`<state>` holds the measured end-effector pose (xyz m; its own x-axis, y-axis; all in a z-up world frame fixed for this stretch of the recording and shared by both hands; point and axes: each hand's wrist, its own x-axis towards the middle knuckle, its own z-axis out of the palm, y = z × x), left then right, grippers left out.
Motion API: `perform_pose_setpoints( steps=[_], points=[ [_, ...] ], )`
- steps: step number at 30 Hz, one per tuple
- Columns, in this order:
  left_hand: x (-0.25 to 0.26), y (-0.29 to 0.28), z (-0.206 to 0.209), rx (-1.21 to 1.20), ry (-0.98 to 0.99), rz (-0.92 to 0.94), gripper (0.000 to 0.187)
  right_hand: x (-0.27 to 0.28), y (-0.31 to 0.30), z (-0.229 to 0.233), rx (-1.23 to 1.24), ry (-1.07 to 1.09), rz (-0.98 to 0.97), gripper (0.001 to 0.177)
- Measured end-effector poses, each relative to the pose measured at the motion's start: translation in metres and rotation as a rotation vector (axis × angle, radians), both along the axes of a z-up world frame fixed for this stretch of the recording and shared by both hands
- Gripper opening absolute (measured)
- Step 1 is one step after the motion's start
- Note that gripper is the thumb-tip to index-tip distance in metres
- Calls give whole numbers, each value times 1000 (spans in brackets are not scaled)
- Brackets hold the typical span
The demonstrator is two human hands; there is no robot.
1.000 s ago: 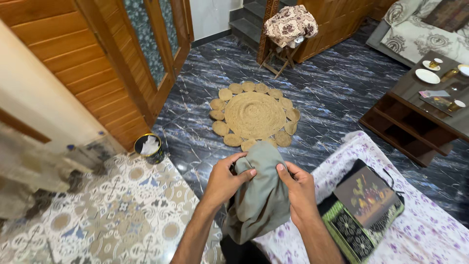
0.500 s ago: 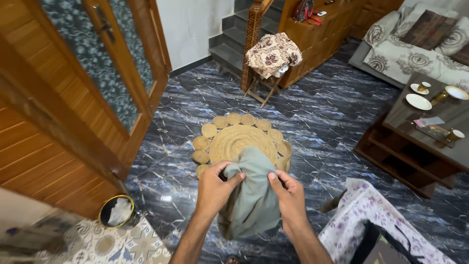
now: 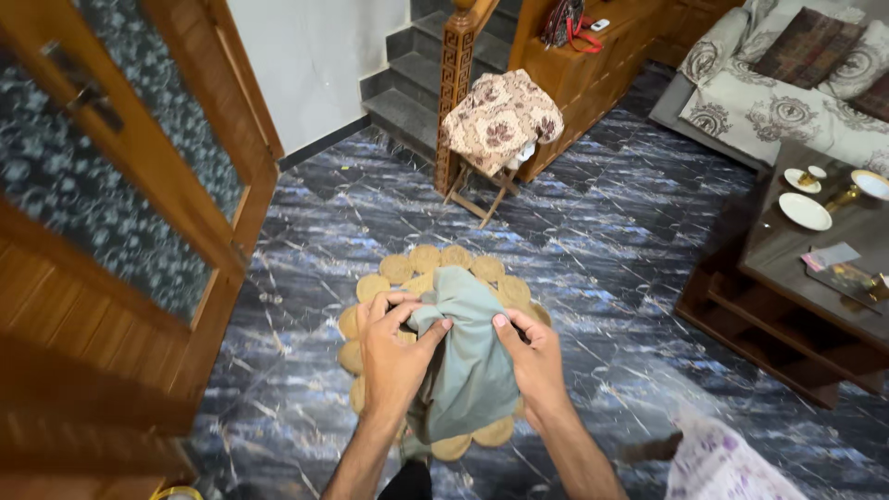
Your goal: The person wipes a dining chair and several small side tables with a cloth, then picks up pieces of paper from the floor and places them in a bin.
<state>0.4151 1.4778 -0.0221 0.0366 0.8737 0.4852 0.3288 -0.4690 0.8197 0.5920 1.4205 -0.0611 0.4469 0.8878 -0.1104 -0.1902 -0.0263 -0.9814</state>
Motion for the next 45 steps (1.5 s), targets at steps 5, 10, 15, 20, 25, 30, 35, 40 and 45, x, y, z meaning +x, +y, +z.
perform_pose_setpoints(
  steps=[5,10,15,20,25,30,35,40,45],
  points=[
    [30,106,12,23,3,-95,26,33,101,6,-9,-110,-58,26],
    [71,188,23,-73,6,-172,28,73,176,3,7,-12,-144,27],
    [124,271,27,-135,-39,-197,26,124,261,-6,76,-112,-179,26],
    [190,361,30,-182,-45,-180,22,193,359,-14,201,-243,-183,26],
    [261,449,45,-67,-111,-132,26,259,451,-8,29,-110,-154,28],
    [313,530,51,-162,-179,-80,22,300,524,6,133,-64,47,37],
    [357,616,63,-93,-180,-74,19,322,597,-4,220,-75,177,64],
    [404,721,80,-101,-356,-179,19,355,683,-33,-103,-374,171,68],
    [447,841,111,-170,-573,-286,21,389,784,-68,-143,-210,239,51]
  ],
)
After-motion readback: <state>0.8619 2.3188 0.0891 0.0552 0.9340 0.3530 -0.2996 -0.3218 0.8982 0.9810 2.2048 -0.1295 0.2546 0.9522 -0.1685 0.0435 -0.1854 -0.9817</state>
